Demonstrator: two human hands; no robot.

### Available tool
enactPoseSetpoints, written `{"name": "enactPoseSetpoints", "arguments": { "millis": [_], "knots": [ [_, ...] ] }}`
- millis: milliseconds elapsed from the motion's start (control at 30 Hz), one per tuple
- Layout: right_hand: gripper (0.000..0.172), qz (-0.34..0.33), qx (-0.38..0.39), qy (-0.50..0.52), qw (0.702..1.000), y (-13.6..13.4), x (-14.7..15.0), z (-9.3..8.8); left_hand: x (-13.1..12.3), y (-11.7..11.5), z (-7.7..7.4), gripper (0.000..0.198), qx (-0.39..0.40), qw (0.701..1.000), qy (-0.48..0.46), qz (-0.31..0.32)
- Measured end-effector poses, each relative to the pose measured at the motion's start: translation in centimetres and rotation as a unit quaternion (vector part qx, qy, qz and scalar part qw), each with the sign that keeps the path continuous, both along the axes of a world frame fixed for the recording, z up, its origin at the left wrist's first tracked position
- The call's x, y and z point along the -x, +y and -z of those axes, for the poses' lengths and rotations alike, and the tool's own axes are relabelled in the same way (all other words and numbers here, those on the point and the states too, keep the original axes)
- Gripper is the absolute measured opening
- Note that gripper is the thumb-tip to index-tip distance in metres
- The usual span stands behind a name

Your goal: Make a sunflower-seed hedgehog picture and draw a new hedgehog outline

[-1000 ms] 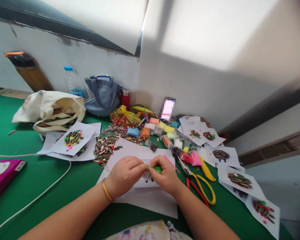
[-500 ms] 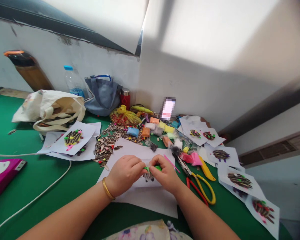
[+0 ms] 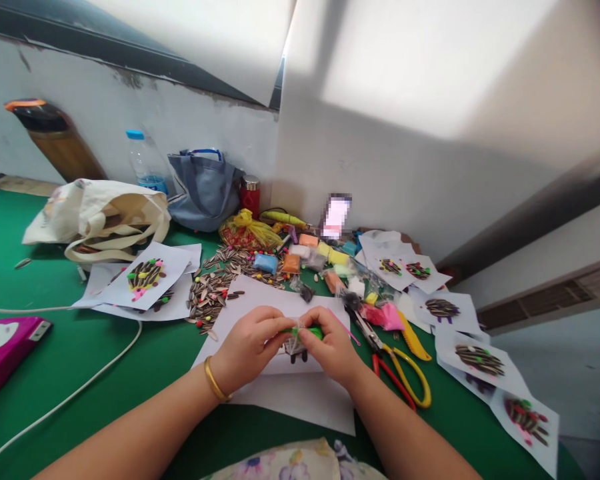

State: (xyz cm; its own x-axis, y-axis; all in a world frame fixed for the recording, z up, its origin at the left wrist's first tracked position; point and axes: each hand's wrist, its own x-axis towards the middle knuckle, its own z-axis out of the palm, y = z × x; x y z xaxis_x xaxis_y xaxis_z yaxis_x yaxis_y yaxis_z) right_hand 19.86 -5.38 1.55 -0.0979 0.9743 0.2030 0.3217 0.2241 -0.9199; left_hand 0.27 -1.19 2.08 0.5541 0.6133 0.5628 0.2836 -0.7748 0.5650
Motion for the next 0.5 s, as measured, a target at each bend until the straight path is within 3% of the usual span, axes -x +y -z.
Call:
{"name": "enactPoseSetpoints", "arguments": {
  "millis": [167,333,500],
  "knots": [
    [0.014,-0.013,0.002,-0.001,1.0,-0.04,-0.04,0.25,0.11,0.13,0.15,0.011,-0.033,0.999,-0.012,-0.031],
    [0.03,-0.038,-0.047,-0.026,0.998,0.02,0.02,0.15,0.18,0.13,-0.5,0.004,0.002,0.998,-0.032,-0.06],
    [0.025,-0.018,-0.085,-0.039,0.995,0.45,-0.15,0.0,0.08,0.47,-0.39,0.013,0.038,0.995,-0.063,-0.071]
  ]
}}
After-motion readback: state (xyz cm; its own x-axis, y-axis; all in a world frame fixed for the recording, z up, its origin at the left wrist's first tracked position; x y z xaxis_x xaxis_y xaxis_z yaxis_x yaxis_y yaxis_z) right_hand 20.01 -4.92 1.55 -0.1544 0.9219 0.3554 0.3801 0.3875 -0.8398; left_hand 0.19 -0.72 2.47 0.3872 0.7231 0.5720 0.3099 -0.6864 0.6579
